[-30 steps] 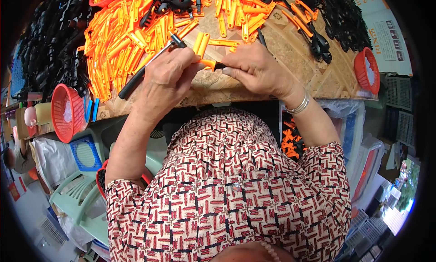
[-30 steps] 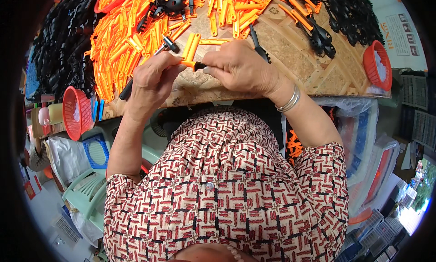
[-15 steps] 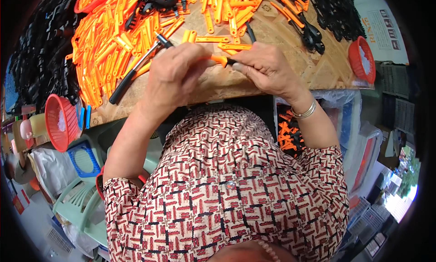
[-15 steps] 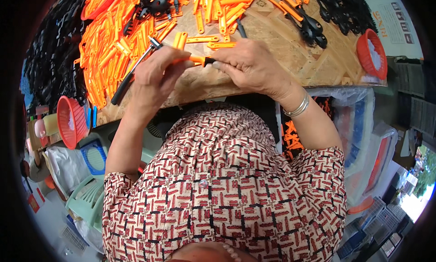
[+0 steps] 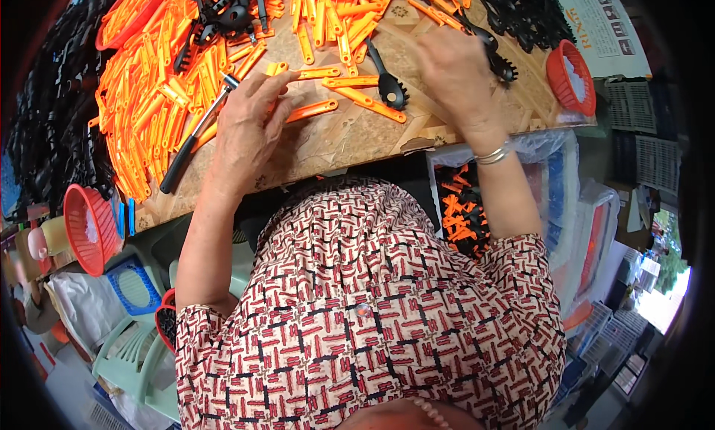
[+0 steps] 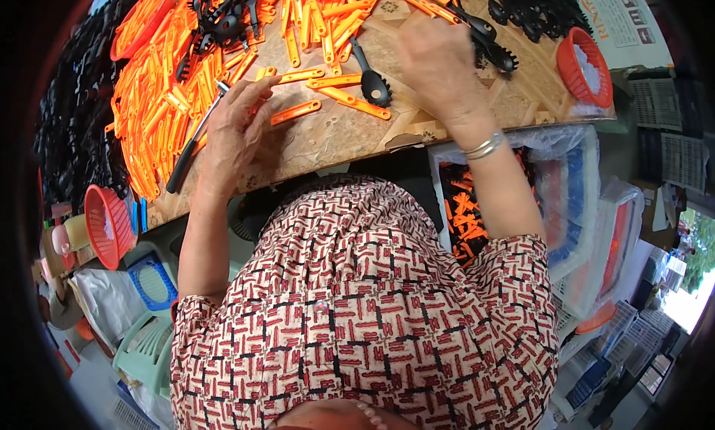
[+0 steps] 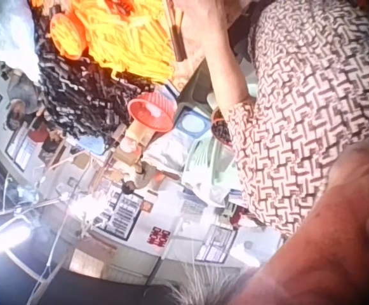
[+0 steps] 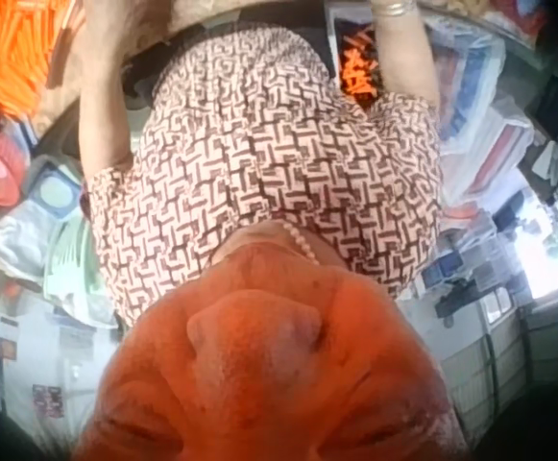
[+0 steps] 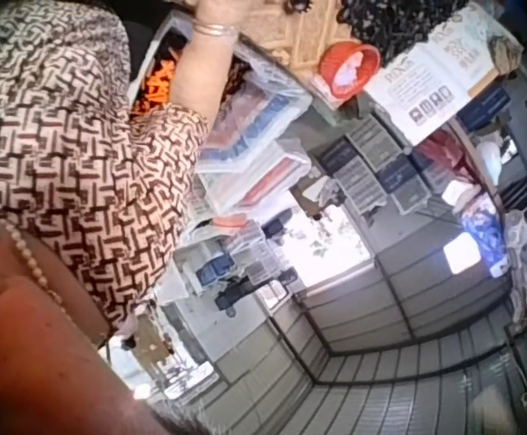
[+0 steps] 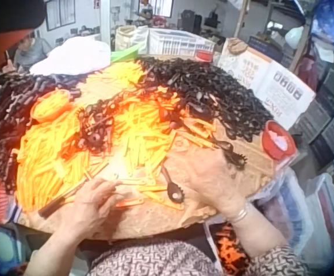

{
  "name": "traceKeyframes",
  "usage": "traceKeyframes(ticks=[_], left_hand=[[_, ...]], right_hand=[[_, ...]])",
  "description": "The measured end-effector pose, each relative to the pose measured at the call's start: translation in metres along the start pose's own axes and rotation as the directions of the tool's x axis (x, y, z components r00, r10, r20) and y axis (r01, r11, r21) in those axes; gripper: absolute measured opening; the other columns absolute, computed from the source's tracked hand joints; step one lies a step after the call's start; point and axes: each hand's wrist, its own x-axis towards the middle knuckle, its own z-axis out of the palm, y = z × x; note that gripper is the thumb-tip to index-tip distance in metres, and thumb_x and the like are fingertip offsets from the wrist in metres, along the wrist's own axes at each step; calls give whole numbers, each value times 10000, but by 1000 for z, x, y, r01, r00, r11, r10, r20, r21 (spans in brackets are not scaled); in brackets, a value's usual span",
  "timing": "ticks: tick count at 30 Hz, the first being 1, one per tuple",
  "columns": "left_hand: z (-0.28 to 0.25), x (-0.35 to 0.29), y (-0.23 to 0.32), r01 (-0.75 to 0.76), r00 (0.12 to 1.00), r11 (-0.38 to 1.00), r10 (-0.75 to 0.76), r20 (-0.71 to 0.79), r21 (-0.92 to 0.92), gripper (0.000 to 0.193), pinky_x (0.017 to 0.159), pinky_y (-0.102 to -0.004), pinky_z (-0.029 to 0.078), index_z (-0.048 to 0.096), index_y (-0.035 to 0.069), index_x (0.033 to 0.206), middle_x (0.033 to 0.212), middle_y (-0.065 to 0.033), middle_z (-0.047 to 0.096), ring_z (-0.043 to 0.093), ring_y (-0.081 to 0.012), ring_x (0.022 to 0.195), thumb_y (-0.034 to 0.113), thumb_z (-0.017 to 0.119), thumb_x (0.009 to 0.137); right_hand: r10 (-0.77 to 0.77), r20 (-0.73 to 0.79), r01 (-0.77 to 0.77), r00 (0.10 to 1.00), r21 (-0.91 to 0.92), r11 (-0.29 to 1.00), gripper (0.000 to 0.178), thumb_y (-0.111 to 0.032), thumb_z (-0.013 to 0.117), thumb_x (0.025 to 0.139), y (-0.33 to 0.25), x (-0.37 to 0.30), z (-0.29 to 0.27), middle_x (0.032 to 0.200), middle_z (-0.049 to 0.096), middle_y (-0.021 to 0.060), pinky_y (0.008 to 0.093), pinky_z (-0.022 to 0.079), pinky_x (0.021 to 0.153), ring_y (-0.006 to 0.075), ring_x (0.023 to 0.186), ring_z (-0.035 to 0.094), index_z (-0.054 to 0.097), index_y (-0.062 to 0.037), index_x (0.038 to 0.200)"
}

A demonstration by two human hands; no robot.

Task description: The person assembles small plastic components by hand at a workbench. They repeatedly pick up orange plastic handles and black plastic heads, fit them together, and place the finished units on the table. The person occasionally uses a hammer to secure the parts.

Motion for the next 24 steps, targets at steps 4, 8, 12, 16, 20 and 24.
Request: traceKeyframes(ticks=[4, 8, 12, 16, 20, 24], left_hand=[[-4, 0, -8, -12, 998, 999, 14, -63, 32, 323, 826, -358, 536, 703, 97, 1266, 992, -99, 675, 672, -230, 936, 176, 718, 954], [-21, 5, -10, 20, 996, 993, -10, -88, 113, 310, 813, -362, 520, 715, 109, 1249, 951, -94, 674, 667, -238, 912, 181, 722, 947], [-24, 19, -40, -31, 971, 960, 95, -221, 277, 255, 825, -391, 493, 732, 119, 1190, 944, -86, 675, 641, -277, 926, 181, 706, 944], [-21, 39, -58, -5, 959, 881, 139, -249, 473, 195, 822, -413, 480, 758, 128, 1104, 990, -65, 692, 625, -281, 978, 217, 699, 940], [-10, 49, -56, -7, 990, 837, 82, -113, 546, 162, 860, -415, 454, 774, 143, 1001, 982, -24, 681, 599, -275, 1011, 269, 702, 927], [-4, 50, -50, -117, 986, 918, 155, -69, 379, 173, 864, -410, 469, 773, 128, 1011, 966, -28, 680, 582, -276, 1009, 253, 739, 895]], right_hand=[[211, 136, -249, 968, 431, 867, 288, -328, 735, 853, -49, 25, -2, 854, 662, 137, 455, 484, 756, 332, 853, 647, 656, -52, 868], [258, 157, -299, 953, 616, 729, 250, -257, 727, 863, -53, 34, 8, 802, 641, 175, 475, 492, 729, 372, 796, 638, 637, -25, 877], [369, 65, -309, 927, 689, 656, 195, -215, 719, 902, -57, 42, 5, 720, 635, 158, 411, 480, 625, 336, 661, 634, 639, -40, 929], [448, 62, -364, 892, 688, 628, 201, -232, 698, 933, -54, 44, -1, 718, 659, 148, 440, 494, 599, 354, 659, 656, 620, -49, 902], [495, 102, -396, 863, 746, 536, 192, -197, 705, 925, -52, 35, 2, 639, 603, 119, 387, 469, 569, 260, 584, 629, 608, -34, 893], [541, 268, -421, 798, 889, 180, 155, -153, 691, 943, -59, 24, 6, 639, 621, 64, 304, 453, 552, 119, 568, 592, 598, -33, 913]])
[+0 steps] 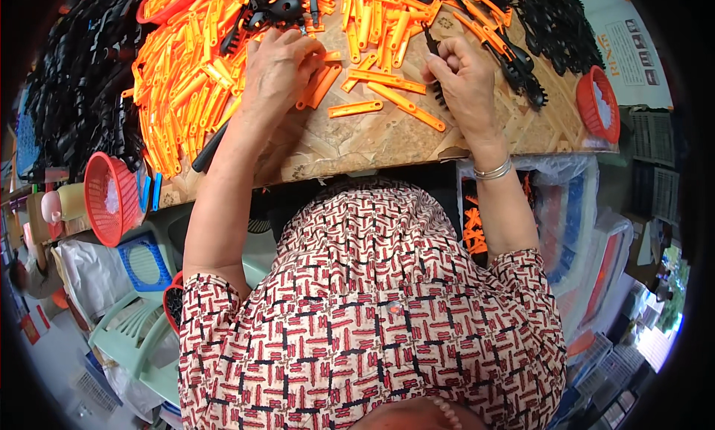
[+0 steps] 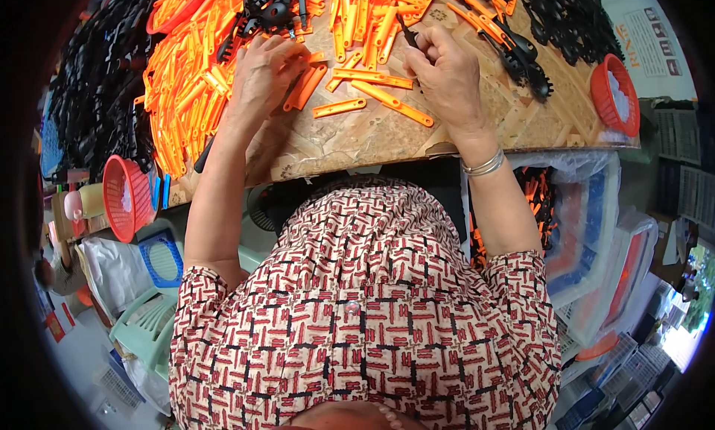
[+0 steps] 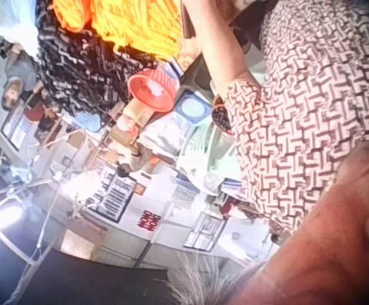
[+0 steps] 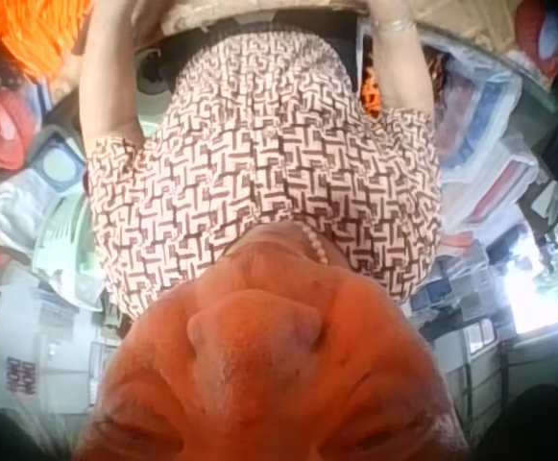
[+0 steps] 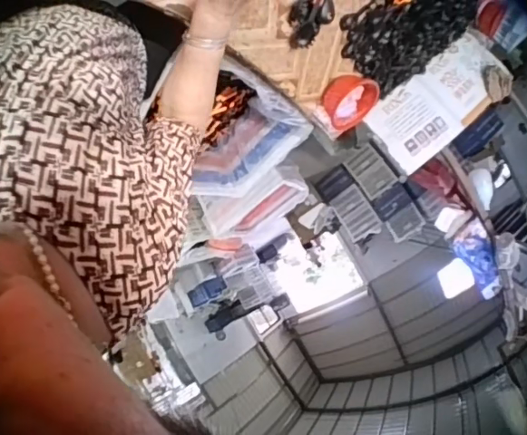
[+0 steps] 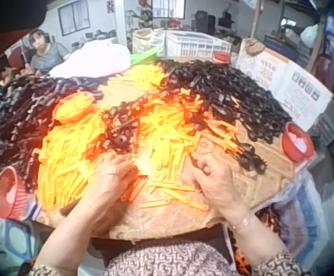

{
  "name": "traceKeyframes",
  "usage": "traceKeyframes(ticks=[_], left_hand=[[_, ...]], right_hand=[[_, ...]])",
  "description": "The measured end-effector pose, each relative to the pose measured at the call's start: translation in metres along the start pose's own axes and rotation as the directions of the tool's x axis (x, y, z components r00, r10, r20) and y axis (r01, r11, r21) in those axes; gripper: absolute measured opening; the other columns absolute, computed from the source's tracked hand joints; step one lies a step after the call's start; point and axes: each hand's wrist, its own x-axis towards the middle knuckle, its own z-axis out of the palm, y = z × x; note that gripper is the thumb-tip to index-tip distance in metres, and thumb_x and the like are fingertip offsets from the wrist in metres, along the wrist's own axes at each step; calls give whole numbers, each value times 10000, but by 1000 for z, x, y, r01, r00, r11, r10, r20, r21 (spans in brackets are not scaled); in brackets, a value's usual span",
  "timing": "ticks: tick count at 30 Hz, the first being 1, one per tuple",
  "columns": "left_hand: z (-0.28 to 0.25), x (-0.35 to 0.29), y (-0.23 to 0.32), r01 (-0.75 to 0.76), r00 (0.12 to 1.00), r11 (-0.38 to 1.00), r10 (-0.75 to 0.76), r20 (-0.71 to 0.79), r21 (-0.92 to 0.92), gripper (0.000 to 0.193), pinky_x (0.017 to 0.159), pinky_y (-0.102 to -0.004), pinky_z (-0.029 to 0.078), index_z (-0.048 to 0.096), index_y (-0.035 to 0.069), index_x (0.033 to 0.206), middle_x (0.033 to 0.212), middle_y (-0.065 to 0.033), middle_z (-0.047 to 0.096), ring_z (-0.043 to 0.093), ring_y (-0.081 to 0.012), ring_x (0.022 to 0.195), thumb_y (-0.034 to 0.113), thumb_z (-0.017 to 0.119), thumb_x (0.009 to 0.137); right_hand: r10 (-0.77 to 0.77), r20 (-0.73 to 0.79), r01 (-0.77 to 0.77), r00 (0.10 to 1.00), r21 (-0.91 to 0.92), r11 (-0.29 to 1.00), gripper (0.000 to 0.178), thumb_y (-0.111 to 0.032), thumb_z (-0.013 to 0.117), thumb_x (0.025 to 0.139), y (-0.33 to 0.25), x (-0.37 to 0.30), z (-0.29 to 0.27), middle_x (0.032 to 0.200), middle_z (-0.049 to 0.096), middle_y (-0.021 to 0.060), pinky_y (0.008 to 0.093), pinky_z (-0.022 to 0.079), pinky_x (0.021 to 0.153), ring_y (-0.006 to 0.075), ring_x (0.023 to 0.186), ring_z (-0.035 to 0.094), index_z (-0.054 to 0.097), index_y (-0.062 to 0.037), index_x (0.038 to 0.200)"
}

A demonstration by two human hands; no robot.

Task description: The person assembles small plastic components by hand at a workbench. They repeatedly pick up orange plastic handles and black plastic heads, fit them together, and place the finished units on the table. The person occasionally uses a hammer to secure the parts.

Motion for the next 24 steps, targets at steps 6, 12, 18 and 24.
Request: traceKeyframes(ticks=[6, 12, 18, 24], left_hand=[[-8, -5, -10, 8, 997, 980, 7, 78, -198, 217, 893, -387, 489, 767, 95, 1052, 990, -42, 693, 585, -262, 1005, 236, 761, 887], [-18, -10, -5, 160, 987, 855, -121, 109, -493, 224, 910, -367, 503, 756, 104, 1128, 1030, -60, 713, 617, -245, 1009, 230, 731, 944], [-9, -8, -24, 82, 992, 960, -104, -71, -266, 248, 941, -369, 507, 741, 135, 1220, 1114, -81, 735, 644, -238, 1066, 209, 662, 997], [1, -12, -32, 101, 986, 963, -64, -154, 249, 255, 898, -404, 438, 737, 211, 1187, 1071, -1, 690, 590, -240, 1075, 147, 633, 964]], right_hand=[[37, -17, -35, 999, 85, 996, 150, -156, 694, 982, 1, -13, 5, 669, 645, 9, 237, 439, 543, 48, 583, 558, 640, -19, 1005], [60, -92, -43, 994, 176, 983, 186, -167, 717, 982, 10, -21, 11, 678, 634, -14, 229, 440, 556, 45, 600, 556, 719, -8, 1077], [32, -136, -2, 990, 208, 978, 194, -143, 734, 965, 18, -23, 9, 775, 690, -2, 216, 487, 615, 45, 674, 610, 732, 6, 1089], [93, -126, -41, 988, 363, 931, 200, -101, 750, 943, 15, -21, 10, 838, 716, 14, 210, 510, 658, 50, 715, 630, 727, 15, 1104]])
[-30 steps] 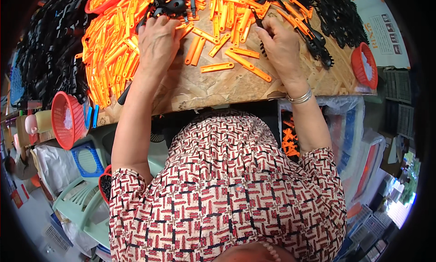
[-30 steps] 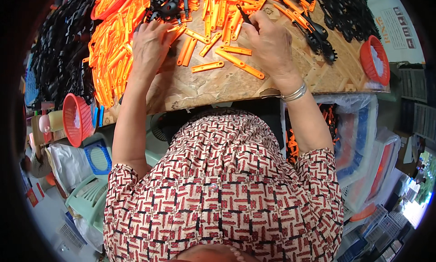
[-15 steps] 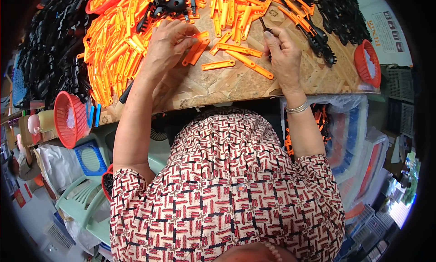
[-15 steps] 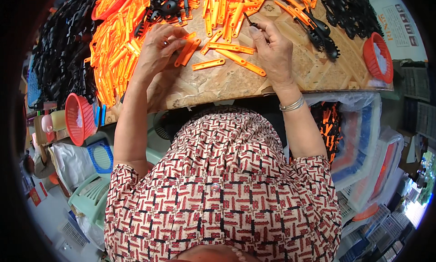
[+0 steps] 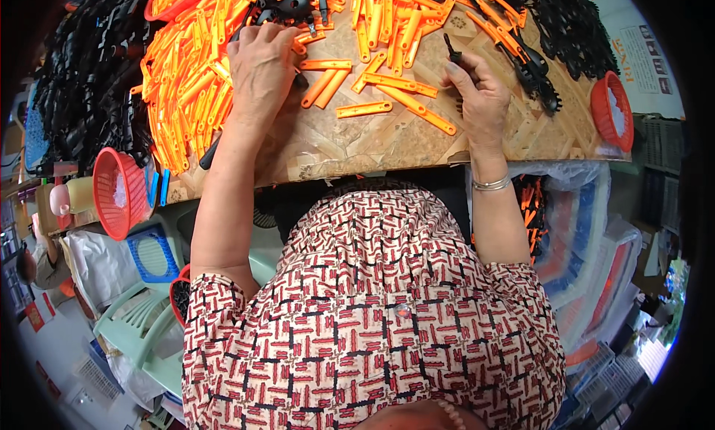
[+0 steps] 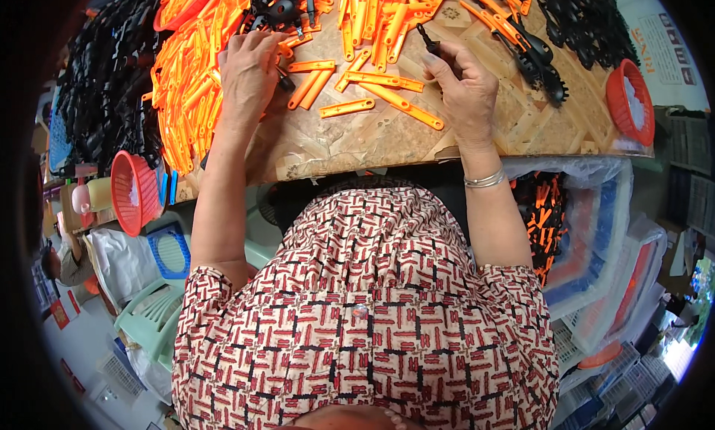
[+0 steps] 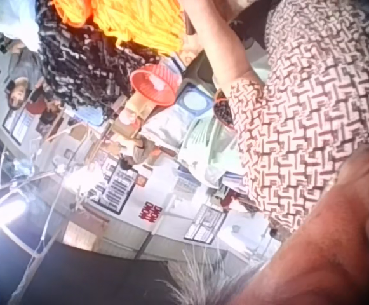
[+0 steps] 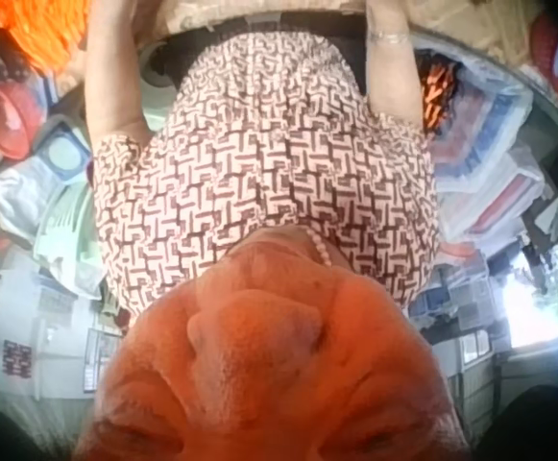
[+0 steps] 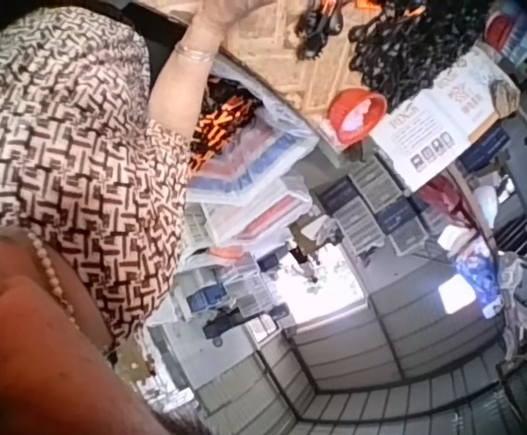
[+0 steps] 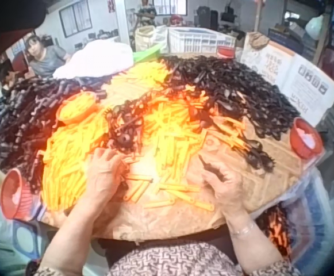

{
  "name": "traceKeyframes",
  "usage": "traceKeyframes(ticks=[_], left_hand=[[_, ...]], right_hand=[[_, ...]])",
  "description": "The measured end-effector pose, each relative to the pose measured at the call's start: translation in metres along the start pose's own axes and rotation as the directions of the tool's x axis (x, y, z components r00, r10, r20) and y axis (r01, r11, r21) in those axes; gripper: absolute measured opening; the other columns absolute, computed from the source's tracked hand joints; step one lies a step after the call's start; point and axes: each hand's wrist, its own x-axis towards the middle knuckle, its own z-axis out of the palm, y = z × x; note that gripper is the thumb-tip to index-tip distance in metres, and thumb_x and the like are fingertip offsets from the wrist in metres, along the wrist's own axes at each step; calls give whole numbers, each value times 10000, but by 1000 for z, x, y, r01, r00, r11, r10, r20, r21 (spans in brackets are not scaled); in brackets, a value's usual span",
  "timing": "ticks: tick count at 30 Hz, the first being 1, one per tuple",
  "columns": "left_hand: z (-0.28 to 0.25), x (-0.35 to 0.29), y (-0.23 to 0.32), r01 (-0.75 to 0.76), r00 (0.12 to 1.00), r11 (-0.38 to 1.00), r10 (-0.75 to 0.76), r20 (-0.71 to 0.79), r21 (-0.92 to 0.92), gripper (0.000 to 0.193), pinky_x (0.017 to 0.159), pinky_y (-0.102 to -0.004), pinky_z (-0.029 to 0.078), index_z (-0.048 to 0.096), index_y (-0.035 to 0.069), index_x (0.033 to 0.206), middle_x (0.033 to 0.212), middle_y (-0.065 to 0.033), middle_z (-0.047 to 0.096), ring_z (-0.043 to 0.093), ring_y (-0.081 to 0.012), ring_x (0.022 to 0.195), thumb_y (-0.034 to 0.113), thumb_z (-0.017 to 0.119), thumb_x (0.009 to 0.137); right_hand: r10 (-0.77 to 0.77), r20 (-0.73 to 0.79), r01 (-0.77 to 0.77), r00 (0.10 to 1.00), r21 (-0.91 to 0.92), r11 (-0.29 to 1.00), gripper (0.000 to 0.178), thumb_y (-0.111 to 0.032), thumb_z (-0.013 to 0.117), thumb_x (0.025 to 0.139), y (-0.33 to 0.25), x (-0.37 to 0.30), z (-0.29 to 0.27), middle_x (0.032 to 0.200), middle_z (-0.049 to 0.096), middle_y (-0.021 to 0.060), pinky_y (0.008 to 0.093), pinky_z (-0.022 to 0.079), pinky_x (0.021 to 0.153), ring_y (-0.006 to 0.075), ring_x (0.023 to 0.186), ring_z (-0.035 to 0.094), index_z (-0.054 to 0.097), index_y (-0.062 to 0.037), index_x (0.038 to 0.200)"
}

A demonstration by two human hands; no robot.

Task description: The person assembles small plastic components by hand at a workbench. They repeatedly pick up orange plastic handles and black plastic heads, fit them together, and place the finished units on the table. The person occasionally uses a hammer to secure the parts.

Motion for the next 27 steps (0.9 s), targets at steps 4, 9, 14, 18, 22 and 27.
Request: traceKeyframes(ticks=[4, 9, 14, 18, 22, 27], left_hand=[[-4, 12, 19, 1, 978, 987, -35, 206, 162, 333, 927, -441, 431, 722, 222, 1228, 1190, -7, 654, 555, -268, 1171, 128, 626, 923], [-3, 15, 15, 29, 976, 919, 58, 209, -394, 271, 920, -412, 484, 758, 190, 1179, 1108, -42, 711, 619, -270, 1082, 112, 617, 962], [-11, 19, -5, 214, 974, 870, -155, 166, -444, 245, 831, -328, 546, 747, 157, 1217, 1011, -56, 750, 659, -185, 966, 164, 569, 1049], [-12, 16, -9, 165, 984, 905, -125, 125, -393, 224, 824, -361, 541, 752, 162, 1193, 959, -66, 727, 657, -234, 947, 183, 621, 1013], [-14, 10, 36, -124, 985, 912, 162, 65, -391, 404, 916, -411, 501, 724, 163, 1233, 1114, -76, 699, 642, -279, 1064, 358, 777, 883], [-23, -14, 96, -280, 936, 918, 326, 133, -282, 546, 1056, -519, 386, 627, 283, 1330, 1393, -63, 567, 527, -308, 1281, 557, 721, 868]], right_hand=[[21, 30, -18, 999, -90, 996, 206, -82, 758, 931, 2, -3, -4, 820, 702, 8, 214, 509, 651, 47, 712, 627, 723, 22, 1105], [-15, 47, 23, 999, -169, 985, 203, -84, 761, 928, 0, -5, -1, 790, 683, 0, 214, 503, 639, 46, 697, 619, 725, 21, 1099], [2, 32, 2, 999, -133, 991, 195, -90, 769, 923, -3, -6, 1, 767, 673, -4, 215, 500, 635, 45, 687, 609, 730, 10, 1086], [2, 37, 4, 999, -155, 988, 190, -100, 772, 922, -4, -7, 3, 773, 681, -1, 218, 502, 636, 44, 689, 611, 731, 1, 1077], [0, 40, 8, 999, -189, 982, 188, -110, 771, 924, -5, -8, 1, 782, 689, -1, 218, 505, 637, 46, 694, 617, 732, -5, 1075], [17, 31, -10, 999, -209, 978, 191, -109, 771, 924, -8, -8, 2, 785, 689, 1, 221, 504, 634, 44, 695, 614, 730, -6, 1079]])
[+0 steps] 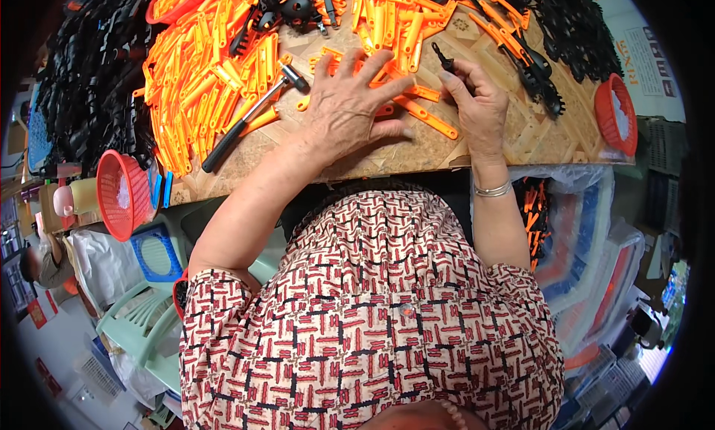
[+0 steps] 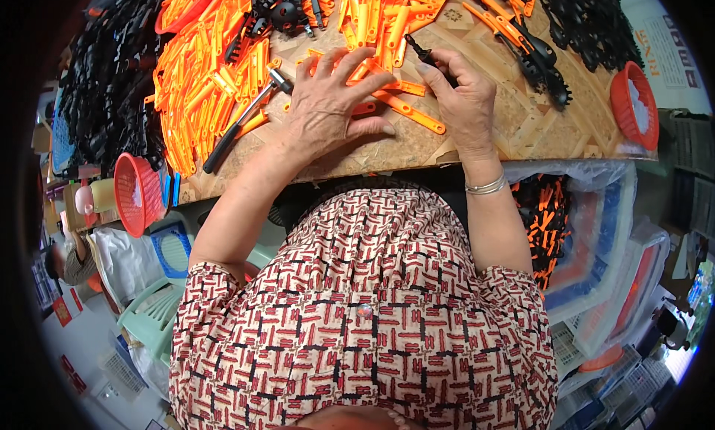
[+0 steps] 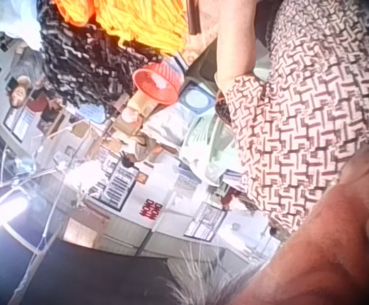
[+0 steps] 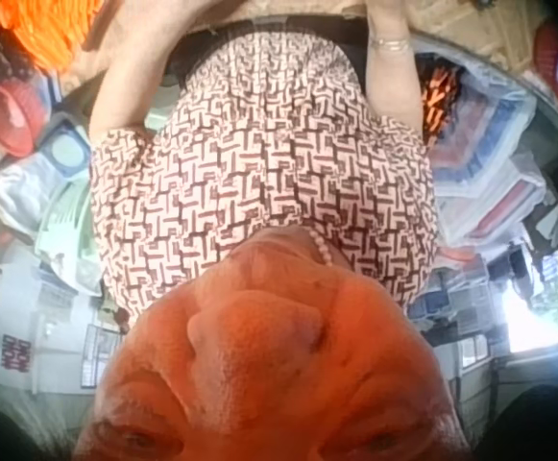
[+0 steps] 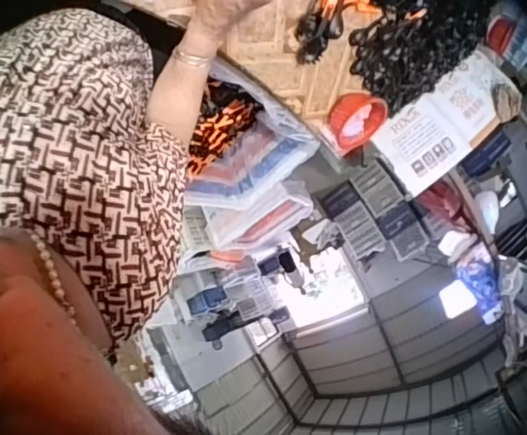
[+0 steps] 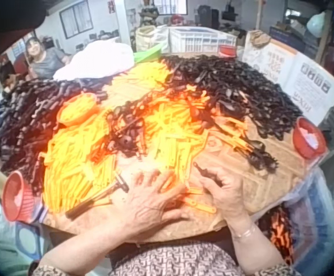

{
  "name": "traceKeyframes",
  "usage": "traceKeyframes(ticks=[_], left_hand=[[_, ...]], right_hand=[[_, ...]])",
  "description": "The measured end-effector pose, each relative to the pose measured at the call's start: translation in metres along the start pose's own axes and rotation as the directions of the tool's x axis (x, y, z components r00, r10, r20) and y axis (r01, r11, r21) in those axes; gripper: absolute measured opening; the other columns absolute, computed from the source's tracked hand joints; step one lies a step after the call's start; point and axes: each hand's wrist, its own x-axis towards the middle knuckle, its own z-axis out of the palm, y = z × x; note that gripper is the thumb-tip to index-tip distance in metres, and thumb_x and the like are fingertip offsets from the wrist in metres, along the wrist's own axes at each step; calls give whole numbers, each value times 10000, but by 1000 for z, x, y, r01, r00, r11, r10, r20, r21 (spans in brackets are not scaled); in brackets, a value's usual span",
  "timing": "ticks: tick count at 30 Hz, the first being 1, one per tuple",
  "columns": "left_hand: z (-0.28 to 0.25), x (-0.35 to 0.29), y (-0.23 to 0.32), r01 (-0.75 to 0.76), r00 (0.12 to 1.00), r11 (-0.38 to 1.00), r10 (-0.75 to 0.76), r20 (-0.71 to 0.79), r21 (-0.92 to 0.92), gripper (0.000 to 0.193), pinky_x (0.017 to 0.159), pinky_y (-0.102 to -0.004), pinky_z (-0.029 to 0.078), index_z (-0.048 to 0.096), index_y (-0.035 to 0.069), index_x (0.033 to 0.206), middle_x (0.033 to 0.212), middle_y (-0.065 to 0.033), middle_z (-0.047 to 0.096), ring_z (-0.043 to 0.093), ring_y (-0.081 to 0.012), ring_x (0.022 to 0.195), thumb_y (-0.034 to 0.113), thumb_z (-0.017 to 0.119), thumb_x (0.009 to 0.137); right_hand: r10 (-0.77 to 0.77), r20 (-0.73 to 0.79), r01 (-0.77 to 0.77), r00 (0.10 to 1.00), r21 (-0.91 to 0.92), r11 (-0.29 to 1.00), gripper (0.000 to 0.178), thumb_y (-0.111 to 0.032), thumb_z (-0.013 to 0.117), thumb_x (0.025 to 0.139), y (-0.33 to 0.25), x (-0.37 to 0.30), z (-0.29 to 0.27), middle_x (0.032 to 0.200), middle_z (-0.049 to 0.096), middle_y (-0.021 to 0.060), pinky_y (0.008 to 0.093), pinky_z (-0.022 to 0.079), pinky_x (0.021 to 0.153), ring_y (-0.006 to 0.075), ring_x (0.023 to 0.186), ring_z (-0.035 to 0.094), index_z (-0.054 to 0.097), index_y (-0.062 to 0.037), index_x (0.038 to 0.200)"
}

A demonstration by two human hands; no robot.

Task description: The person assembles small plastic components by hand at a workbench. They repeatedly pick up orange plastic handles and black plastic heads, fit them together, and place the finished units on the table. The person occasionally uses a hammer to secure the parts.

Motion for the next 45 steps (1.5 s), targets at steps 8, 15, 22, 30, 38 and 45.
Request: traceKeyframes(ticks=[8, 15, 22, 30, 38, 45], left_hand=[[-14, -9, -49, 63, 992, 974, -85, 95, 217, 228, 1097, -519, 370, 648, 206, 1147, 1279, -9, 622, 546, -266, 1268, 330, 660, 955], [-12, -10, -107, 352, 936, 783, -299, -185, 512, 230, 1044, -463, 394, 706, 199, 1121, 1236, -2, 665, 603, -244, 1157, 204, 700, 892], [23, 65, -84, 149, 968, 989, -148, -204, -11, 418, 1013, -468, 469, 646, 142, 1302, 1289, -102, 639, 593, -327, 1190, 308, 719, 925], [23, 43, -54, -83, 996, 976, 77, -37, -201, 413, 1083, -466, 459, 636, 117, 1328, 1357, -130, 619, 554, -357, 1275, 178, 696, 924], [-6, -23, -84, 133, 990, 857, -143, 20, -498, 329, 1092, -394, 456, 710, 94, 1198, 1331, -79, 662, 598, -295, 1274, -48, 636, 911], [-3, -9, -51, 45, 999, 937, -41, 20, -345, 363, 1079, -398, 442, 695, 162, 1303, 1321, -122, 655, 556, -293, 1311, 56, 656, 958]], right_hand=[[-2, -23, 3, 1000, 24, 1000, 205, -111, 780, 916, 3, -1, -1, 778, 695, 10, 225, 499, 628, 44, 697, 610, 736, -10, 1088], [-31, -29, 31, 999, -17, 999, 232, -135, 788, 908, 8, -1, 3, 772, 704, 25, 236, 499, 623, 49, 687, 610, 736, 1, 1089], [0, -32, 0, 999, 8, 1000, 226, -127, 774, 919, 6, 3, 3, 767, 704, 22, 233, 506, 633, 49, 692, 616, 734, 3, 1099], [23, -35, -22, 999, 20, 1000, 216, -158, 752, 935, 5, 5, 6, 770, 720, 47, 253, 510, 629, 79, 679, 655, 721, -1, 1081], [-80, -6, 78, 997, -178, 981, 243, -224, 746, 938, 7, 3, 7, 854, 752, 128, 328, 530, 649, 199, 722, 718, 702, -34, 1083], [-224, 214, 265, 951, -188, 946, 187, -174, 715, 964, -1, 3, 5, 863, 754, 92, 289, 538, 676, 152, 769, 714, 697, -28, 1079]])
